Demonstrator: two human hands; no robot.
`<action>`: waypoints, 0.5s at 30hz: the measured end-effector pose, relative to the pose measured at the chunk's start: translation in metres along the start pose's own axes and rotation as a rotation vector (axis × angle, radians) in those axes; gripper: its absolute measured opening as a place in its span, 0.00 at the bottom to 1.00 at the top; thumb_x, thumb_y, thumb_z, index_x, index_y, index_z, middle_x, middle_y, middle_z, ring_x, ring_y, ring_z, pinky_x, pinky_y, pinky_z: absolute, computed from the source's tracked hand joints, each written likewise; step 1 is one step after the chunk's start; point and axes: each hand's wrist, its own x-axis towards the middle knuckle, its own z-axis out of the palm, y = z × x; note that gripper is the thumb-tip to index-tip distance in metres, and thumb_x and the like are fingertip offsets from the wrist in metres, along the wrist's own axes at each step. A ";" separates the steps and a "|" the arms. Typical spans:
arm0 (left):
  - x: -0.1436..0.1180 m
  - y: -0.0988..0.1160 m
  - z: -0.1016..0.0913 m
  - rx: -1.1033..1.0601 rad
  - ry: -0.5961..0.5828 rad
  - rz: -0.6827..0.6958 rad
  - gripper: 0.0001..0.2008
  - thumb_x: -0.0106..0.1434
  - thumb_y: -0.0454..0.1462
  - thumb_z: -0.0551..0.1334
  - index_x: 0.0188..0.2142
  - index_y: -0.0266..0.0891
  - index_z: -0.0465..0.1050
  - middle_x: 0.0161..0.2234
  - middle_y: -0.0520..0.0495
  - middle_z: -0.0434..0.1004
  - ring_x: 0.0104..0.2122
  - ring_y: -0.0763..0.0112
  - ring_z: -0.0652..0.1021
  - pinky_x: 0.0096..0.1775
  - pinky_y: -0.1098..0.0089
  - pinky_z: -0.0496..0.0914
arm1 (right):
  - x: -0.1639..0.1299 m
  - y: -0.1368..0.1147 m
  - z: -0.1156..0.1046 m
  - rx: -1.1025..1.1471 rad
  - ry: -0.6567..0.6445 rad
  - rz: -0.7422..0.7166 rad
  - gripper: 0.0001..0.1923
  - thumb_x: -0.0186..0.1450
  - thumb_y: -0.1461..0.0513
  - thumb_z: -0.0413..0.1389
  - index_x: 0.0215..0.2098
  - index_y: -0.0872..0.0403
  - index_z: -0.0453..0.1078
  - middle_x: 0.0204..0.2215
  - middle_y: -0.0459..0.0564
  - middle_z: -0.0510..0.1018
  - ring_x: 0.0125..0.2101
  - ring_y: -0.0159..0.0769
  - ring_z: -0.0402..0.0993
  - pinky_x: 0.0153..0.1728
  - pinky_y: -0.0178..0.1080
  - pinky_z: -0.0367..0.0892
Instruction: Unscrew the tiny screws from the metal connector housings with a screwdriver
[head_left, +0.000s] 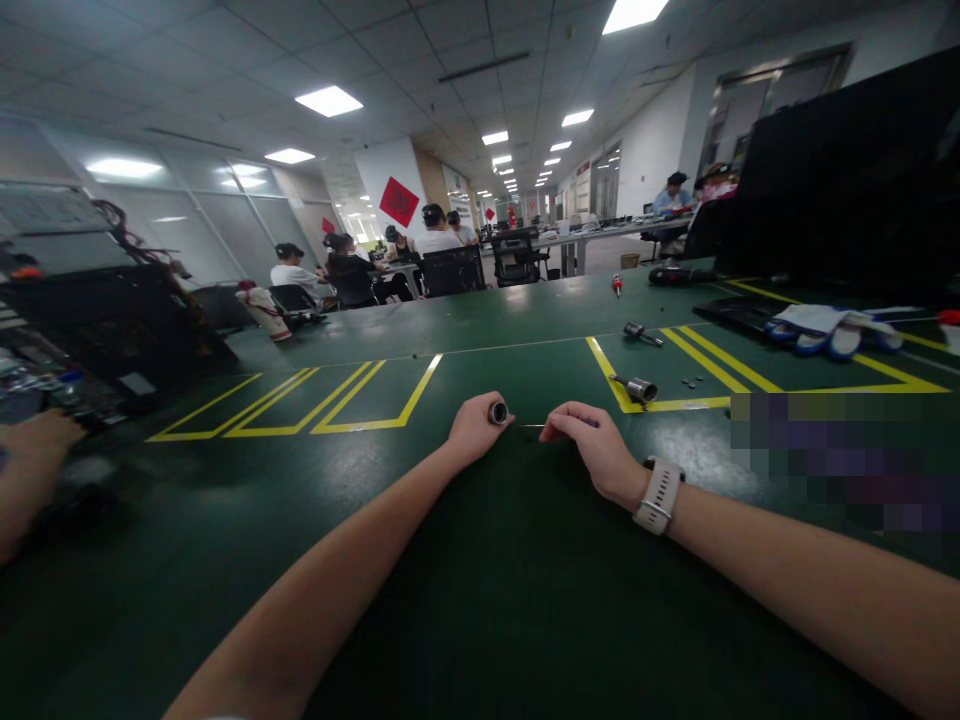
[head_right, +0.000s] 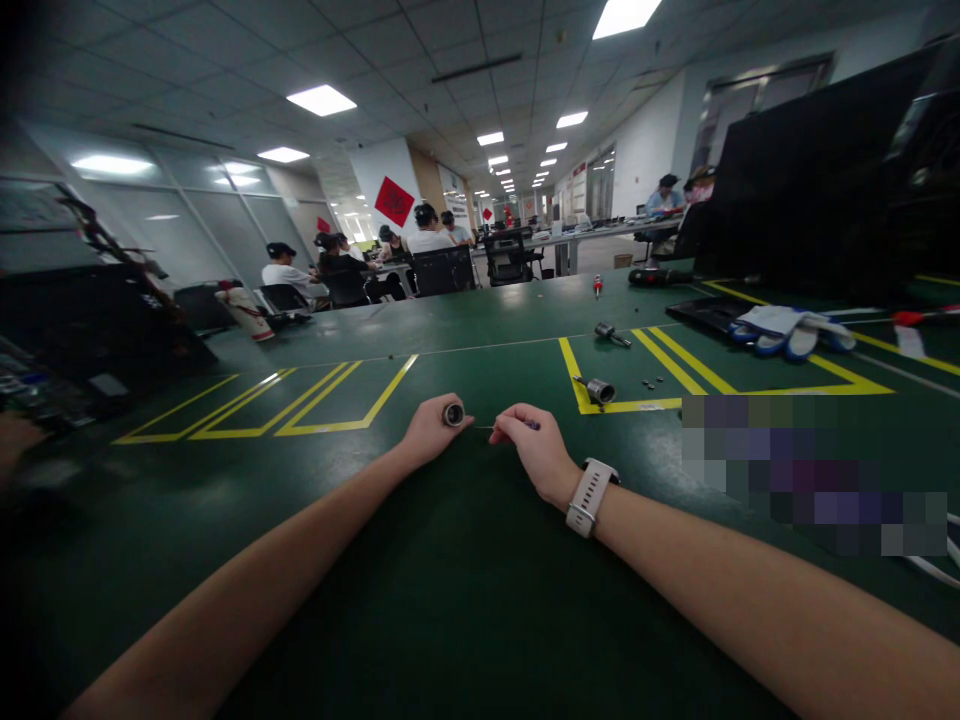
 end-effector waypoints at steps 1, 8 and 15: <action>0.000 0.000 0.000 -0.007 -0.001 -0.004 0.07 0.53 0.37 0.63 0.24 0.37 0.66 0.22 0.55 0.66 0.23 0.75 0.67 0.26 0.73 0.59 | 0.000 0.000 -0.001 0.020 0.005 -0.019 0.09 0.58 0.60 0.54 0.21 0.53 0.70 0.21 0.46 0.74 0.29 0.37 0.69 0.37 0.43 0.62; -0.001 0.003 -0.002 -0.102 -0.058 0.080 0.08 0.54 0.38 0.62 0.24 0.36 0.66 0.22 0.55 0.65 0.23 0.76 0.66 0.26 0.74 0.59 | -0.003 -0.001 0.000 0.118 -0.104 -0.073 0.08 0.60 0.59 0.53 0.25 0.53 0.70 0.25 0.47 0.75 0.29 0.35 0.68 0.34 0.40 0.62; -0.002 0.010 -0.003 -0.167 -0.117 0.128 0.10 0.53 0.39 0.62 0.23 0.36 0.65 0.22 0.55 0.64 0.24 0.76 0.66 0.26 0.74 0.60 | -0.001 0.002 0.000 0.041 -0.177 -0.016 0.08 0.60 0.58 0.54 0.29 0.53 0.70 0.29 0.47 0.75 0.32 0.35 0.68 0.33 0.39 0.61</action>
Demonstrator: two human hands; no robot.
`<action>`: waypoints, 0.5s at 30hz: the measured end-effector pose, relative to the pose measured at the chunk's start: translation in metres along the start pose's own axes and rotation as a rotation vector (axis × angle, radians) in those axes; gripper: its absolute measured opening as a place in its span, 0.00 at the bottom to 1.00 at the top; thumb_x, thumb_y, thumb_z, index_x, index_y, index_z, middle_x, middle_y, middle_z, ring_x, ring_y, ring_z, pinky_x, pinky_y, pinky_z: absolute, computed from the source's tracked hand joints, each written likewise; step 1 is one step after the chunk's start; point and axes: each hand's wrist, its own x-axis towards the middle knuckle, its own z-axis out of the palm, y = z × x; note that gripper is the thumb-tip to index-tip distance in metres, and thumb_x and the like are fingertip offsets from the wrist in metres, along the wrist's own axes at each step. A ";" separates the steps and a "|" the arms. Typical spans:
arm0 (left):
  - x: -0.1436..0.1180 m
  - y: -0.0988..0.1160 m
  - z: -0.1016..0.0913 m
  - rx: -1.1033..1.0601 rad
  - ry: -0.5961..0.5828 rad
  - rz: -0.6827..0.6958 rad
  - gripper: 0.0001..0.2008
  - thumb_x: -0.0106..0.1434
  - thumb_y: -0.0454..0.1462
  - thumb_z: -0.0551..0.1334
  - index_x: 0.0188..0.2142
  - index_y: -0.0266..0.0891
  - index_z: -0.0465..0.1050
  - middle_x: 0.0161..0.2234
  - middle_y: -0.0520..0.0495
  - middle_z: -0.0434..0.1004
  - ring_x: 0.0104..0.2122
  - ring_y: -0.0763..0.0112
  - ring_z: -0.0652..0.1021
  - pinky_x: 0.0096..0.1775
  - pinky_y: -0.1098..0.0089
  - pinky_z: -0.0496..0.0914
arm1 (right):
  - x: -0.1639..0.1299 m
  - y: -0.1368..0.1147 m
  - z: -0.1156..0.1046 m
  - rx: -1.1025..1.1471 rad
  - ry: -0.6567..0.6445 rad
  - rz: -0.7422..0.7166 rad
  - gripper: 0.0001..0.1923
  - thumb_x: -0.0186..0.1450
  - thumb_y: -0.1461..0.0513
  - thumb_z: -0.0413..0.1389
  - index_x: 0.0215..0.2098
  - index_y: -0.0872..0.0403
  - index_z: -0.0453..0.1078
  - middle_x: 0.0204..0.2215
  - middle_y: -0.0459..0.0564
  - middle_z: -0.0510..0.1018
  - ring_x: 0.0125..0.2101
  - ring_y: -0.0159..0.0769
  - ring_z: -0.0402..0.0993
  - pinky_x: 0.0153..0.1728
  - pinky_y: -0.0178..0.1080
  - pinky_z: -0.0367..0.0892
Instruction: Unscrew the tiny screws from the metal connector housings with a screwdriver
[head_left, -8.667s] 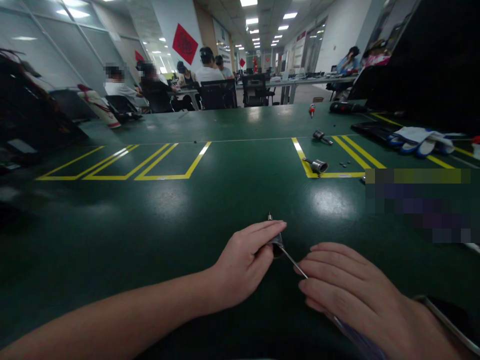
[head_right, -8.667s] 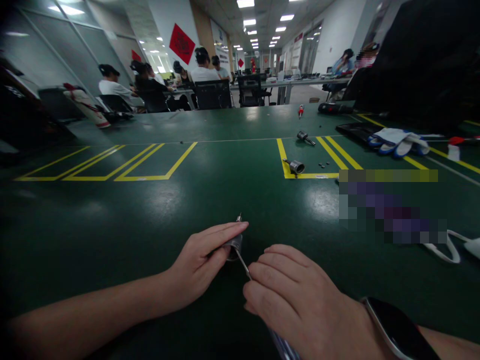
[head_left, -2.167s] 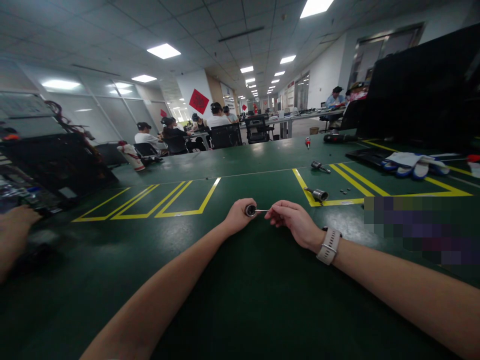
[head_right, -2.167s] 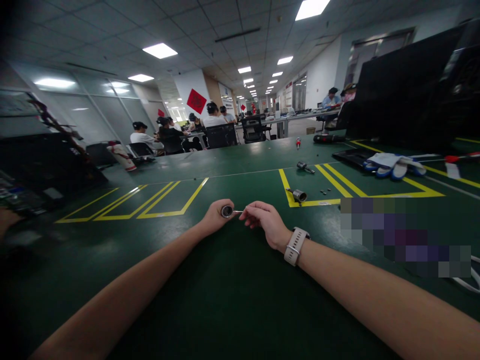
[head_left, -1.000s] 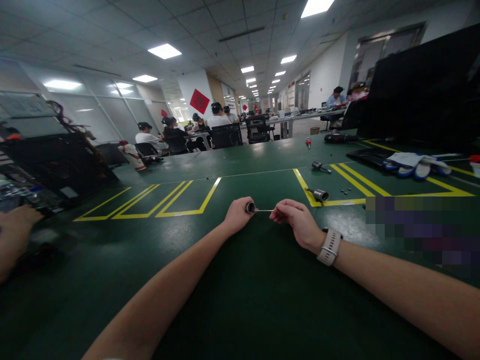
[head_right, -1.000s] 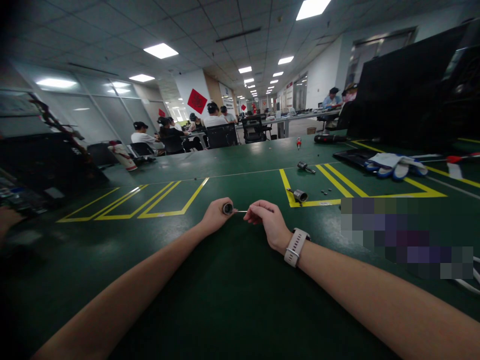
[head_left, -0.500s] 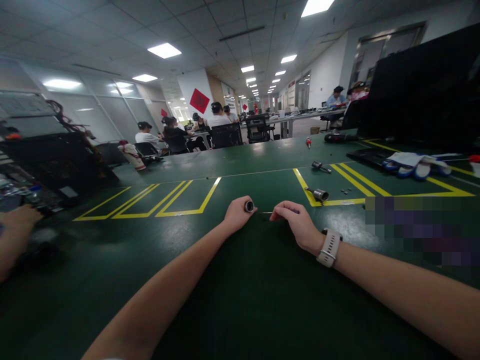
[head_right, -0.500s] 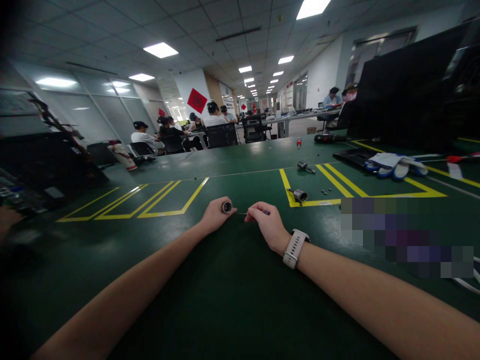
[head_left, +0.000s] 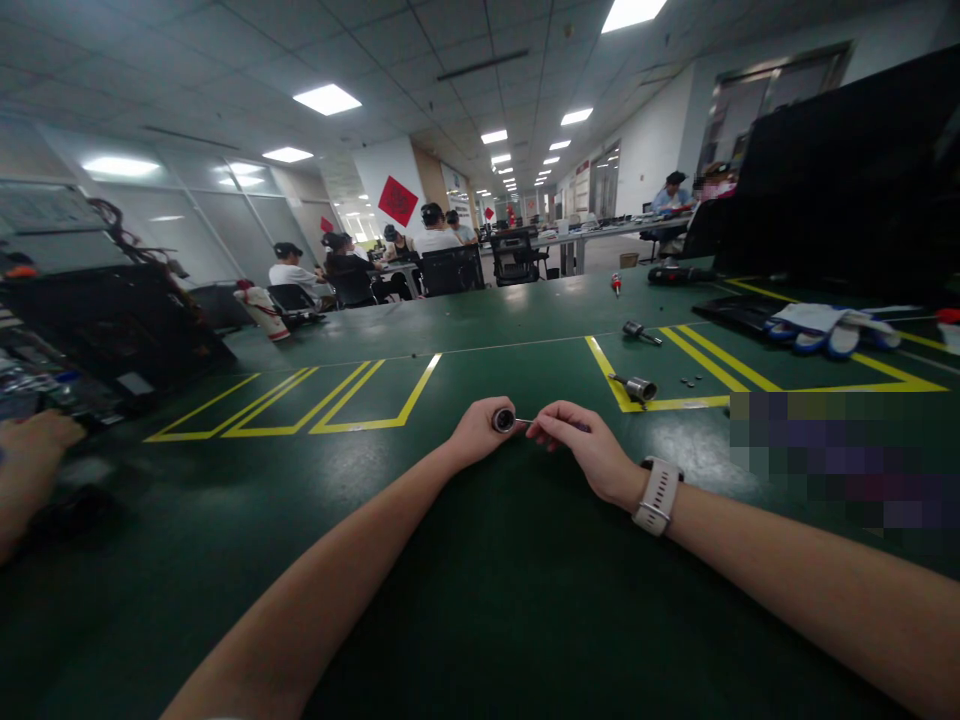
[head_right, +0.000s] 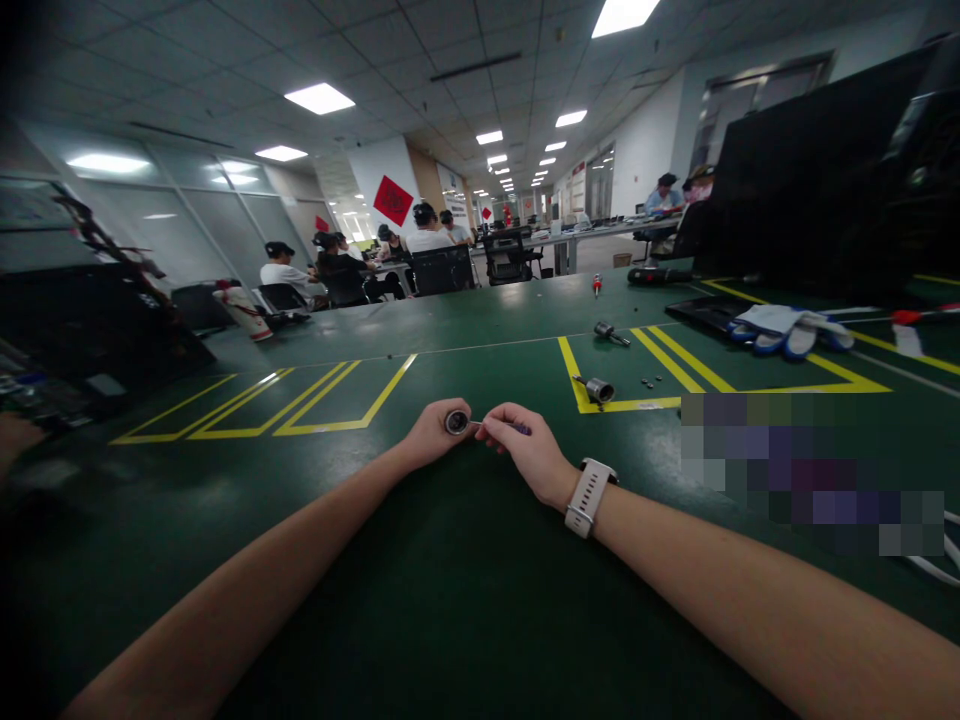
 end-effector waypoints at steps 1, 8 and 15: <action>0.000 0.000 0.000 -0.013 -0.001 0.005 0.10 0.53 0.40 0.62 0.23 0.36 0.64 0.21 0.55 0.64 0.23 0.76 0.66 0.26 0.74 0.60 | 0.000 0.000 0.000 -0.004 -0.005 0.002 0.08 0.61 0.58 0.54 0.30 0.53 0.70 0.30 0.47 0.75 0.32 0.35 0.68 0.33 0.39 0.61; -0.001 -0.002 0.001 -0.121 0.026 0.020 0.07 0.52 0.37 0.61 0.24 0.36 0.64 0.21 0.55 0.63 0.22 0.78 0.64 0.25 0.76 0.60 | 0.000 -0.003 0.002 0.132 -0.028 0.077 0.07 0.59 0.57 0.56 0.30 0.53 0.69 0.31 0.47 0.76 0.31 0.34 0.68 0.31 0.38 0.60; -0.002 -0.004 0.000 -0.217 0.006 0.043 0.07 0.51 0.36 0.61 0.25 0.36 0.64 0.22 0.55 0.65 0.22 0.78 0.65 0.25 0.76 0.61 | 0.002 -0.003 -0.001 0.250 -0.063 0.133 0.07 0.58 0.57 0.56 0.31 0.52 0.69 0.34 0.48 0.77 0.31 0.33 0.69 0.32 0.39 0.60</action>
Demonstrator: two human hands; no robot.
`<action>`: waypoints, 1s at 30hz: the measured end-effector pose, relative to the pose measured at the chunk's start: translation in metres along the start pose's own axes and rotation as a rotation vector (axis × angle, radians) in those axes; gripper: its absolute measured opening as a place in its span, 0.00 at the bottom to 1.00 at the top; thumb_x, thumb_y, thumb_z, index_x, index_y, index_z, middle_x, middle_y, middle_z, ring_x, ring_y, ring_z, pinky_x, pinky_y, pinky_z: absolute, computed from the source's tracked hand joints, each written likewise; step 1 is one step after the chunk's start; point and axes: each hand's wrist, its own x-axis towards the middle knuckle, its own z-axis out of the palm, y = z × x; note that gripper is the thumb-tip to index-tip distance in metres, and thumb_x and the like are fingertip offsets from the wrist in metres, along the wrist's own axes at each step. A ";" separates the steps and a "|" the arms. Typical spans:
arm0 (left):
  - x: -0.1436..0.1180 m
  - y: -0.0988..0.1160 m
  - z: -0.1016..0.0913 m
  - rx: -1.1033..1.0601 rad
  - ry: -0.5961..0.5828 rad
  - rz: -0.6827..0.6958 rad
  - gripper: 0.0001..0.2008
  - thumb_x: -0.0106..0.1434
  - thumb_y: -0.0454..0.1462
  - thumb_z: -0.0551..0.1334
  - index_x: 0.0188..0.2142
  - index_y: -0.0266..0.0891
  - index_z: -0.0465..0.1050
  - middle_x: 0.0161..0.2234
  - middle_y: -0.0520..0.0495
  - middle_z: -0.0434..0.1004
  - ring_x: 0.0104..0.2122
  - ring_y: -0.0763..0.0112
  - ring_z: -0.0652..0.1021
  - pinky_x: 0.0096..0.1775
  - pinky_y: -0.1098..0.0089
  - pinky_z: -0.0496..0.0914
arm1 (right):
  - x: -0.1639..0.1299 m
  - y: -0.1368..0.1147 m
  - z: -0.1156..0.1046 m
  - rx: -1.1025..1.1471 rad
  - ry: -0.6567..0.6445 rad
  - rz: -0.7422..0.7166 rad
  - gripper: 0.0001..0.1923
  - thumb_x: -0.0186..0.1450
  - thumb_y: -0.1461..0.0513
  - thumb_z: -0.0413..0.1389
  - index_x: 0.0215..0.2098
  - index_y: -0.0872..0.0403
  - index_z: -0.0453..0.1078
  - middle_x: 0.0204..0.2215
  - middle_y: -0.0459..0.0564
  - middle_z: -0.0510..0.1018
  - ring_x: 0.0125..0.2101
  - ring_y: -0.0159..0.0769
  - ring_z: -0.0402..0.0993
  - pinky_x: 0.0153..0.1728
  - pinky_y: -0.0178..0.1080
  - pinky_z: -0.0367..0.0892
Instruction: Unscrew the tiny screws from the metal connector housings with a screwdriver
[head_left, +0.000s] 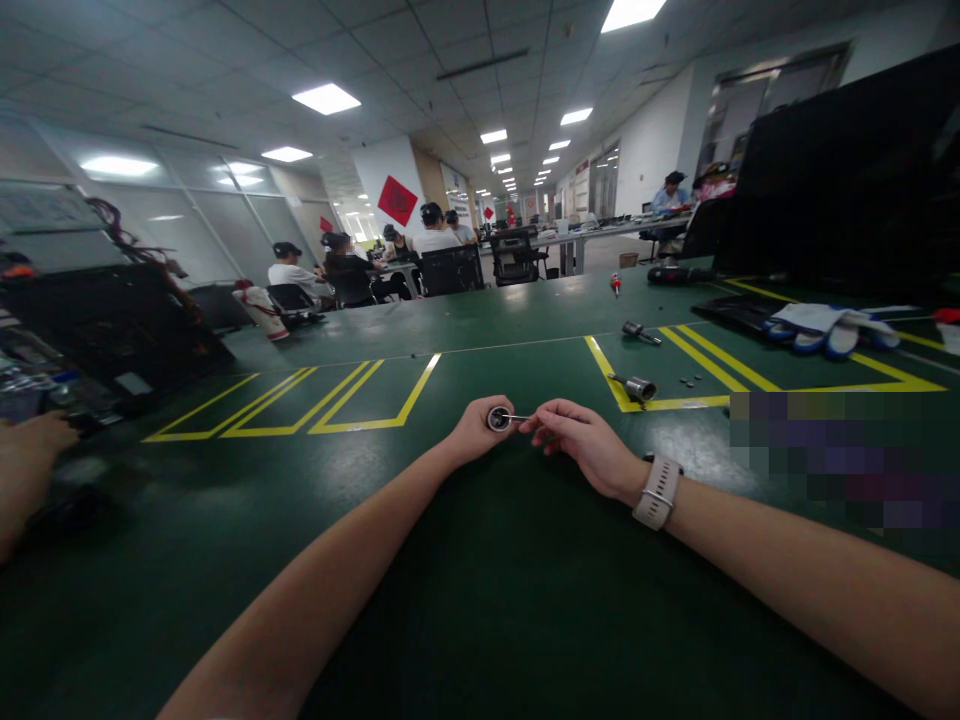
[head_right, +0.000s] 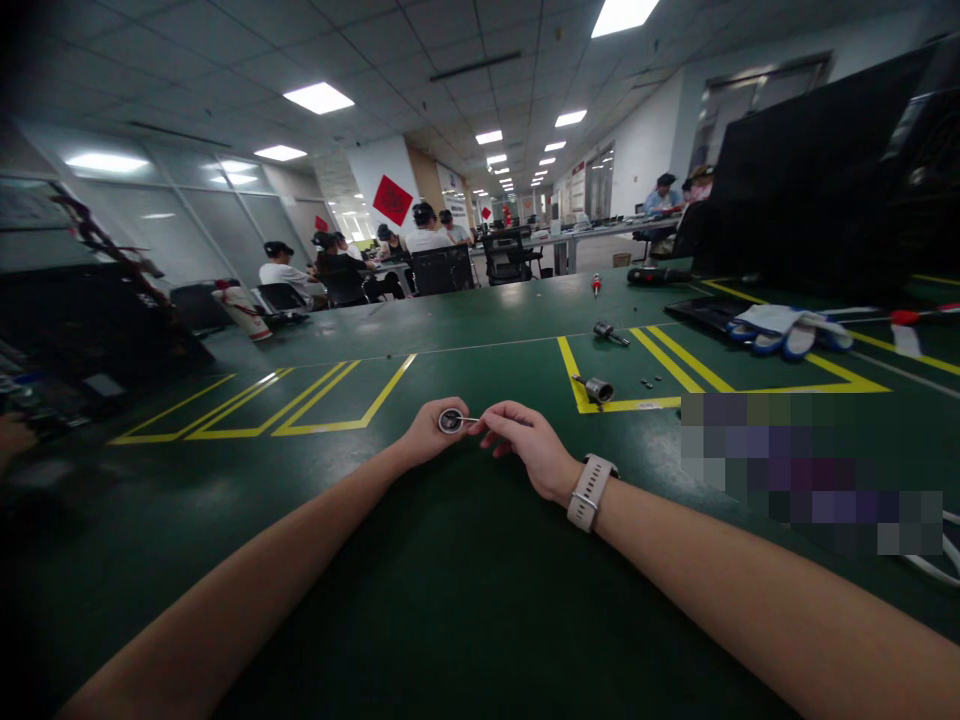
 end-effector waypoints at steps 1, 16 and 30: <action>0.000 0.000 0.000 -0.001 0.009 0.002 0.07 0.51 0.37 0.61 0.25 0.36 0.64 0.21 0.55 0.64 0.22 0.78 0.64 0.25 0.76 0.60 | 0.000 0.000 0.000 0.008 0.001 0.003 0.07 0.58 0.57 0.56 0.31 0.52 0.69 0.33 0.48 0.77 0.31 0.33 0.69 0.32 0.39 0.60; 0.001 0.000 -0.001 0.045 0.003 0.025 0.06 0.52 0.36 0.60 0.24 0.36 0.64 0.21 0.55 0.63 0.22 0.78 0.64 0.26 0.75 0.60 | -0.001 0.000 -0.001 -0.030 -0.004 0.004 0.07 0.60 0.57 0.55 0.31 0.53 0.69 0.34 0.48 0.76 0.31 0.33 0.69 0.33 0.39 0.60; 0.002 -0.002 0.001 0.068 0.000 0.010 0.07 0.52 0.36 0.60 0.23 0.36 0.63 0.21 0.56 0.63 0.23 0.78 0.64 0.26 0.75 0.60 | -0.002 -0.002 0.002 -0.081 0.017 -0.011 0.06 0.60 0.58 0.55 0.31 0.53 0.69 0.33 0.47 0.76 0.30 0.33 0.69 0.32 0.39 0.61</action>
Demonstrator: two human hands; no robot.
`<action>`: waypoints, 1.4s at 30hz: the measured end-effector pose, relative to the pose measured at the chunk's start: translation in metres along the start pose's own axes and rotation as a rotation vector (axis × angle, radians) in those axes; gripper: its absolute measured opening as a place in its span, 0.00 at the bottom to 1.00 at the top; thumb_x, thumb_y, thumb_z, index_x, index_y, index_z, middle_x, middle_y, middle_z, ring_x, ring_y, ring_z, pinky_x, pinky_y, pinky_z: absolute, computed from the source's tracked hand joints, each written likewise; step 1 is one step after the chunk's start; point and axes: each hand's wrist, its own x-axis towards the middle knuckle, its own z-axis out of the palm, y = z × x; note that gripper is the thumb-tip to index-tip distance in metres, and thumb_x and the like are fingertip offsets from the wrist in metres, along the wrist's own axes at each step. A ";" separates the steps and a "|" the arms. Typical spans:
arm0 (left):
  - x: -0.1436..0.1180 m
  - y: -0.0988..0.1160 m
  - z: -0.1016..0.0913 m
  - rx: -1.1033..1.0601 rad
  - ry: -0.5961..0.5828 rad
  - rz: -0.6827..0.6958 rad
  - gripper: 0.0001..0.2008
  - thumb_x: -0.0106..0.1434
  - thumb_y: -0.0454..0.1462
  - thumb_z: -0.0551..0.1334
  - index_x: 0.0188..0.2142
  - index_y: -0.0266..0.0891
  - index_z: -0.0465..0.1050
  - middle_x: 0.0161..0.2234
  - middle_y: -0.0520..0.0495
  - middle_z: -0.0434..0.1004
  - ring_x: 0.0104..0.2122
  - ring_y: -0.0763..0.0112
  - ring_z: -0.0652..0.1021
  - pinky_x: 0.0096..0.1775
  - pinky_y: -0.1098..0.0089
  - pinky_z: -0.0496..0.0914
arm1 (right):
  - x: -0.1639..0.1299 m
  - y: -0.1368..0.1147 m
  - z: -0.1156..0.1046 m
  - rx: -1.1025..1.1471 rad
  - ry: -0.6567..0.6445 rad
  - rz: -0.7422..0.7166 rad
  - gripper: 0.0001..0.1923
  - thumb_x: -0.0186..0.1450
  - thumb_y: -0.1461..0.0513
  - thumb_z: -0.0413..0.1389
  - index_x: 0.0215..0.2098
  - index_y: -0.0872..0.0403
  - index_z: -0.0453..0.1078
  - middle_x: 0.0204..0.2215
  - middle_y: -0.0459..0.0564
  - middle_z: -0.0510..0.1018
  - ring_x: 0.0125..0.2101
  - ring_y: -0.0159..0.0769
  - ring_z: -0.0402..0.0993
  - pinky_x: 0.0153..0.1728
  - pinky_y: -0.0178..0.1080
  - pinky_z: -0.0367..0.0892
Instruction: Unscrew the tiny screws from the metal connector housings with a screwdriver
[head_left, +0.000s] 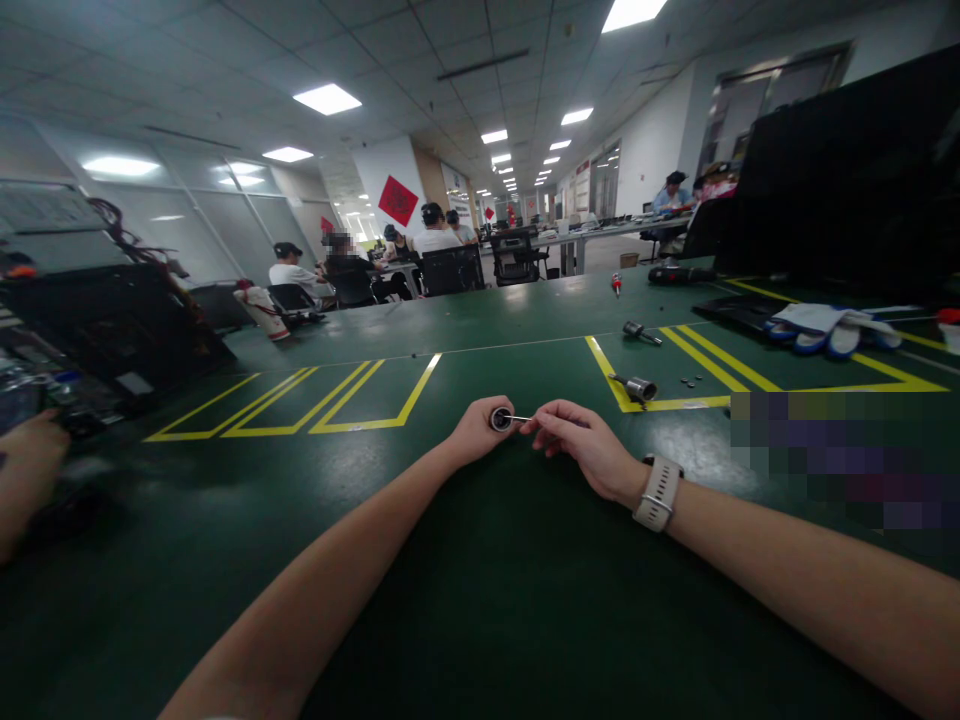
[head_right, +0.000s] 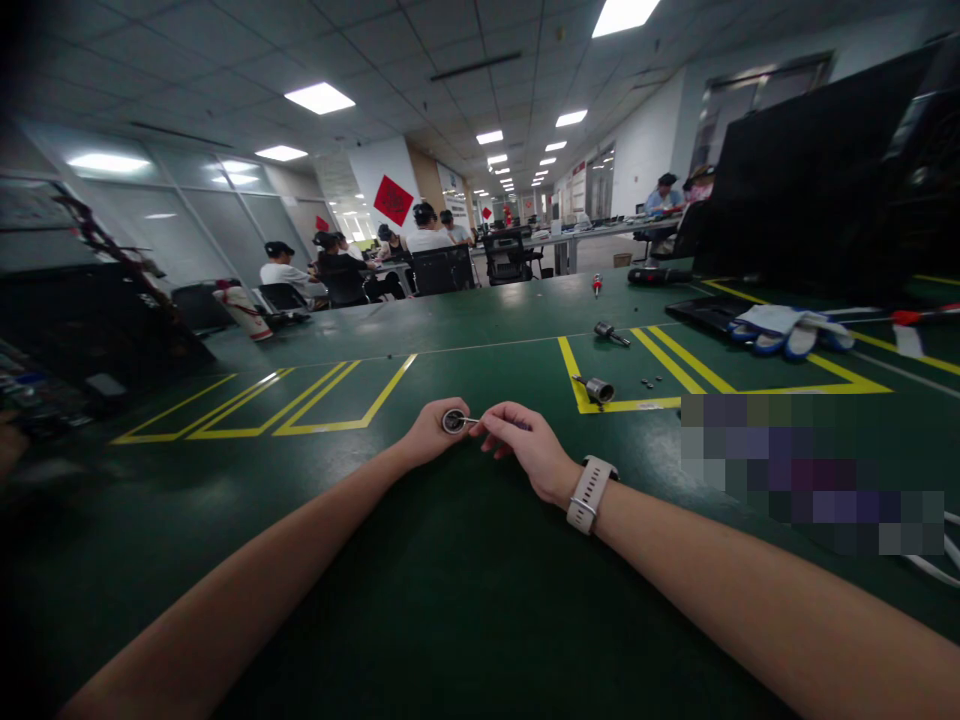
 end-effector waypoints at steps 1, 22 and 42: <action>0.000 0.000 0.000 0.003 0.002 0.003 0.07 0.52 0.36 0.60 0.23 0.36 0.63 0.21 0.56 0.63 0.23 0.78 0.64 0.26 0.75 0.60 | 0.000 0.000 0.000 -0.013 0.000 0.003 0.06 0.60 0.58 0.55 0.31 0.53 0.69 0.33 0.47 0.76 0.30 0.33 0.69 0.32 0.39 0.61; -0.001 0.002 -0.001 0.165 0.050 0.033 0.08 0.51 0.37 0.63 0.22 0.35 0.65 0.20 0.55 0.64 0.22 0.77 0.65 0.25 0.75 0.59 | 0.001 0.003 0.000 -0.068 -0.024 -0.008 0.07 0.60 0.58 0.54 0.29 0.54 0.70 0.31 0.48 0.76 0.29 0.33 0.68 0.31 0.39 0.60; -0.004 0.001 -0.001 0.152 0.053 0.050 0.10 0.55 0.40 0.61 0.24 0.37 0.63 0.23 0.55 0.63 0.24 0.76 0.65 0.27 0.74 0.60 | 0.000 -0.003 -0.003 0.020 -0.012 0.028 0.08 0.59 0.57 0.55 0.28 0.54 0.70 0.31 0.49 0.76 0.28 0.33 0.68 0.32 0.40 0.60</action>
